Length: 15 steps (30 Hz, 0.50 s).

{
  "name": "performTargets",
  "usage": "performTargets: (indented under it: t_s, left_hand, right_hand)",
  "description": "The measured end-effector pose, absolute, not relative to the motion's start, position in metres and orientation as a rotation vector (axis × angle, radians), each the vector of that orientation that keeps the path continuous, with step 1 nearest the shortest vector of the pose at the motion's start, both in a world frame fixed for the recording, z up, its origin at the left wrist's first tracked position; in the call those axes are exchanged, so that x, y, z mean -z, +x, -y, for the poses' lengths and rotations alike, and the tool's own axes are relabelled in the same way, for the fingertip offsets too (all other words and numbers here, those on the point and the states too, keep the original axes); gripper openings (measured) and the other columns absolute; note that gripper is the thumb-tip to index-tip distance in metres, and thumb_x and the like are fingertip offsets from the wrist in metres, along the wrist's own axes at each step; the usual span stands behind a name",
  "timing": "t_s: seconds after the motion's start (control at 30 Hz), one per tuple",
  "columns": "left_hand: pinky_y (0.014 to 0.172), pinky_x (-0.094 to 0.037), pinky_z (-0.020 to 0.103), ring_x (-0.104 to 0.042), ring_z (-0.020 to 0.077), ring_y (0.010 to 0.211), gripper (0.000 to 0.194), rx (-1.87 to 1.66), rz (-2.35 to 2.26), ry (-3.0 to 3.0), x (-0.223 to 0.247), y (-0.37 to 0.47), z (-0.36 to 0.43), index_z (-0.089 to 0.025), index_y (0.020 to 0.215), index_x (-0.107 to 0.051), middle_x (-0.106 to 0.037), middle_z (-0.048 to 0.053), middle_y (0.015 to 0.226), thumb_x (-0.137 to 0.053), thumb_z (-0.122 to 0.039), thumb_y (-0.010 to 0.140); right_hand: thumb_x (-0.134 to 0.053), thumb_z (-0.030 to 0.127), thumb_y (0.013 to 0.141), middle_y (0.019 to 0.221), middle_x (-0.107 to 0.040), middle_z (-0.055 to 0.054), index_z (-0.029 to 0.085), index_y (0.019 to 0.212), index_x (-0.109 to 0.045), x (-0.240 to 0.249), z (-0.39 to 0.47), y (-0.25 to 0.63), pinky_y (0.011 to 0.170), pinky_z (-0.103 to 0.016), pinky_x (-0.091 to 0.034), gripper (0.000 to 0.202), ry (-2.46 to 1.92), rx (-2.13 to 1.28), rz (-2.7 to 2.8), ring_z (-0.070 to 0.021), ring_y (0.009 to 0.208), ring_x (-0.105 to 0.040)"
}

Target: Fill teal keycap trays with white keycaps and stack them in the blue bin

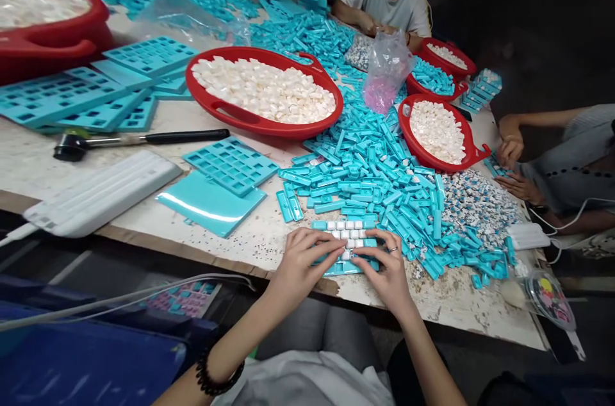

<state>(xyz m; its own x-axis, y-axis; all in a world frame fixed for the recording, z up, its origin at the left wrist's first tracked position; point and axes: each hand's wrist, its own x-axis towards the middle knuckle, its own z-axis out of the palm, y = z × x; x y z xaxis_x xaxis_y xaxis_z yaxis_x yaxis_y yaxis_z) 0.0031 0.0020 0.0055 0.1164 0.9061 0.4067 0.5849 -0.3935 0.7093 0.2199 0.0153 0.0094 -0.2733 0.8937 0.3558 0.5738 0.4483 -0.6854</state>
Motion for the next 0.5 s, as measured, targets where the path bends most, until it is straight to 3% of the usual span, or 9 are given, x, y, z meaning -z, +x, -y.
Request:
performTargets:
  t_s: [0.2, 0.5]
  left_hand:
    - [0.095, -0.041, 0.037, -0.061, 0.0206, 0.106, 0.026, -1.095, -1.385, 2.109, -0.0046, -0.0027, 0.0001, -0.032, 0.125, -0.069, -0.069, 0.003, 0.112, -0.058, -0.031, 0.102]
    - [0.094, -0.042, 0.038, -0.063, 0.0206, 0.103, 0.026, -1.151, -1.398, 2.172, -0.0047, -0.0016, 0.0, -0.027, 0.126, -0.068, -0.071, 0.004, 0.111, -0.056, -0.03, 0.102]
  right_hand:
    - [-0.075, 0.033, 0.091, 0.122, -0.064, -0.005, 0.032, 0.094, -0.08, -0.0085, -0.0166, 0.2191, 0.101, -0.047, -0.044, 0.006, -1.257, -0.609, 1.935, -0.0273, 0.119, -0.053]
    - [-0.076, 0.033, 0.09, 0.121, -0.066, -0.004, 0.034, 0.094, -0.081, -0.0098, -0.0162, 0.2189, 0.101, -0.047, -0.04, 0.006, -1.268, -0.57, 1.931, -0.0274, 0.119, -0.053]
